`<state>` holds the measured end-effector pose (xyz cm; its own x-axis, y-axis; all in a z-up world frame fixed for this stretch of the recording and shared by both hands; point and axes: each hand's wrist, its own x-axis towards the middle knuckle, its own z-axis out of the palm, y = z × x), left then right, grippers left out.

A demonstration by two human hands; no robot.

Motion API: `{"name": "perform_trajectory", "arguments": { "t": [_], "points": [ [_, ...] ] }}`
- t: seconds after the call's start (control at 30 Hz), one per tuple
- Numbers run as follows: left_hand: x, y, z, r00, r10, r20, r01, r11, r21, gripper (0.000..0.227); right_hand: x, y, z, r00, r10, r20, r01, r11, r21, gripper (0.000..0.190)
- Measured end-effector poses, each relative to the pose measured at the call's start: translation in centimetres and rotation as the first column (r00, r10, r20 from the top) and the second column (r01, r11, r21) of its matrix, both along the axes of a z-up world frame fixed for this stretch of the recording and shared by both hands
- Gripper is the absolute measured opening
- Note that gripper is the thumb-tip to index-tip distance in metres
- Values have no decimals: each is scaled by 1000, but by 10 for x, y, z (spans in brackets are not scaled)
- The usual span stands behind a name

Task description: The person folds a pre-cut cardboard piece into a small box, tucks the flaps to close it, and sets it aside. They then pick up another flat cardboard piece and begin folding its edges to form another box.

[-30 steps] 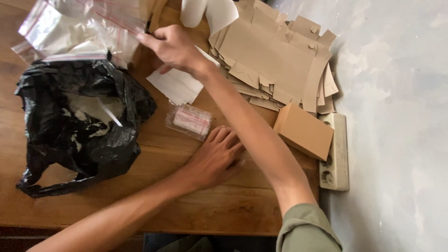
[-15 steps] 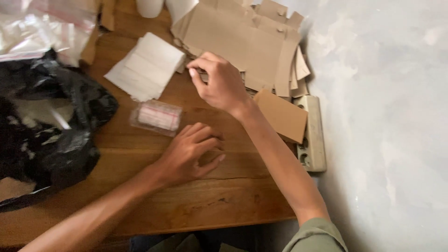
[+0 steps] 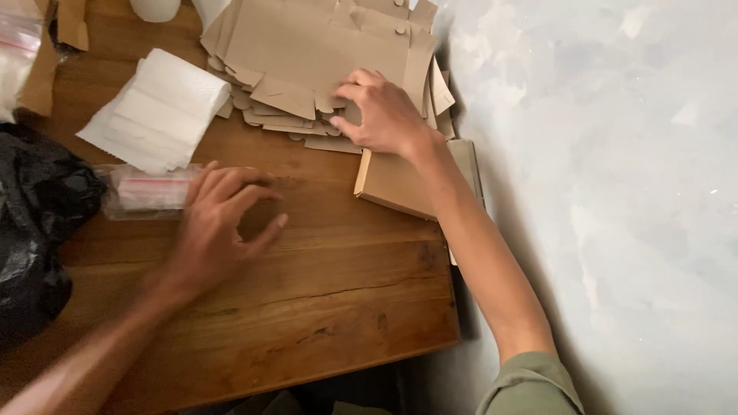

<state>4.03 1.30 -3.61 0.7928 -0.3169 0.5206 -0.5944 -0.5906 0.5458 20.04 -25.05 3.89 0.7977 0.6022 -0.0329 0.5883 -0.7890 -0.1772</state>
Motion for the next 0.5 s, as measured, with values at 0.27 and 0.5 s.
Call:
{"name": "perform_trajectory", "arguments": {
  "t": [0.27,0.5],
  "points": [
    [2,2,0,1000,3,-27,-2,1000,23,27,24,-1,-24,951,163,262,-189,979,74,14],
    [3,2,2,1000,14,-19,-14,1000,-6,21,9,1,37,940,0,341,-112,944,309,11]
  ]
}}
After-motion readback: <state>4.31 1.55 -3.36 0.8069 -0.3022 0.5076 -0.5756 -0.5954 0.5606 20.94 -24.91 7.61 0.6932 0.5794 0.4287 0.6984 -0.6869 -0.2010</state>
